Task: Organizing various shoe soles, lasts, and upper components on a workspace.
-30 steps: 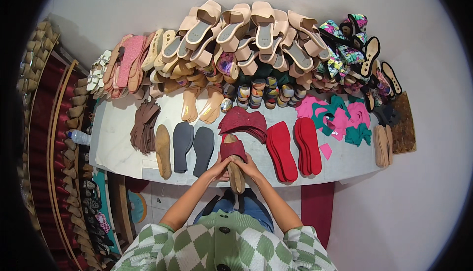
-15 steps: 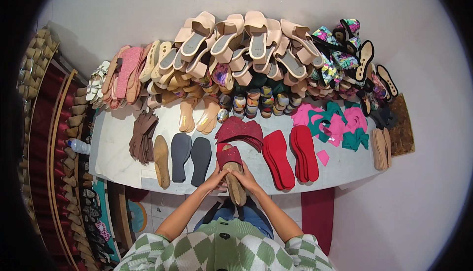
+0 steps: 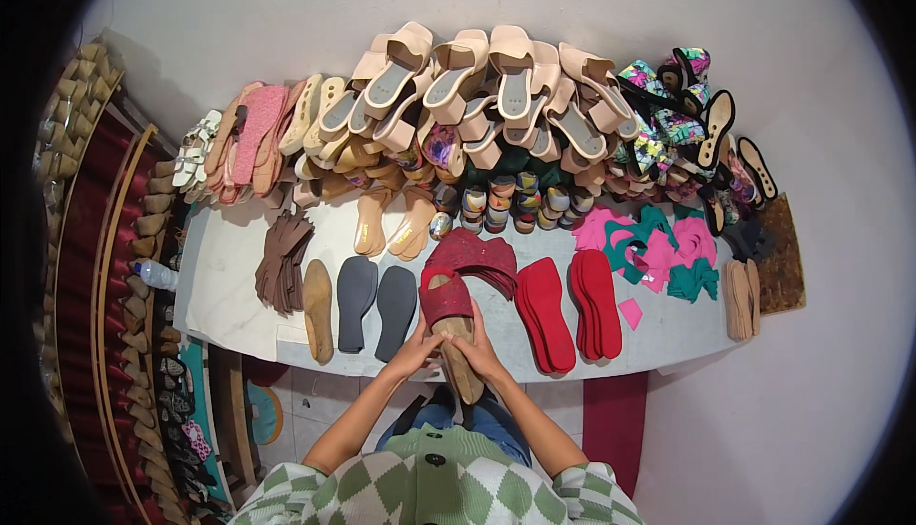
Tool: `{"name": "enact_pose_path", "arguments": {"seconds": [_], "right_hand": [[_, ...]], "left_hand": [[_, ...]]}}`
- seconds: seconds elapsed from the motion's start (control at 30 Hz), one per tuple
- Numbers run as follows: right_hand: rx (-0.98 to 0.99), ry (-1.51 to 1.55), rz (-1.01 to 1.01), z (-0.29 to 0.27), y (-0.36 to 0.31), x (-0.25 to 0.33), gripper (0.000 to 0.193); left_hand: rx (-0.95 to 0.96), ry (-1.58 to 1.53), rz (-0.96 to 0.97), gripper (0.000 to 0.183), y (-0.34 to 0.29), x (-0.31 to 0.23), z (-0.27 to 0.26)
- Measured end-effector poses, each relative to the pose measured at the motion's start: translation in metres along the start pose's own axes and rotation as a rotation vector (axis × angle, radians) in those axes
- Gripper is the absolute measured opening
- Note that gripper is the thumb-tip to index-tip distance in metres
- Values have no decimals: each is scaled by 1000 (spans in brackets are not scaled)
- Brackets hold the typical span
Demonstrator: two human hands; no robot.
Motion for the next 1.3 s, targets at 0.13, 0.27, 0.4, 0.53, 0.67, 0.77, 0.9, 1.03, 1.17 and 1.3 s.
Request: {"name": "enact_pose_path", "arguments": {"seconds": [0.13,0.27,0.4,0.53,0.67,0.77,0.9,1.03,1.17,1.3], "right_hand": [[62,3,-126,-6,12,7,93],[137,-15,-146,-14,19,12,103],[148,-60,-201,-21,14,20,113],[138,-18,-243,-26,13,26,114],[145,66,-189,-26,22,24,112],[178,57,-150,-27,34,16,106],[183,17,-158,-15,32,17,95],[141,-121,-224,-22,40,14,86],[196,25,-130,-24,45,10,72],[137,-8,-53,-25,45,12,66]], "left_hand": [[-33,-46,126,99,10,-7,-1],[-89,-137,212,106,25,4,2],[-102,-141,328,110,24,1,4],[-142,67,593,101,19,-22,4],[-149,145,514,82,21,-41,-2],[-124,201,393,72,31,-38,-7],[-106,78,334,64,47,-14,-18],[-27,64,223,59,49,-18,-16],[-76,80,237,63,48,-21,-16],[-138,76,276,64,45,-25,-18]]}}
Point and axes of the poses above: each hand's wrist, its own y-axis towards the middle knuckle, its own z-axis out of the palm, x = y × z, the point moved 5 cm from there along y, towards the middle knuckle, and after that the axes turned 9 degrees about -x, right-handed, at the moved point
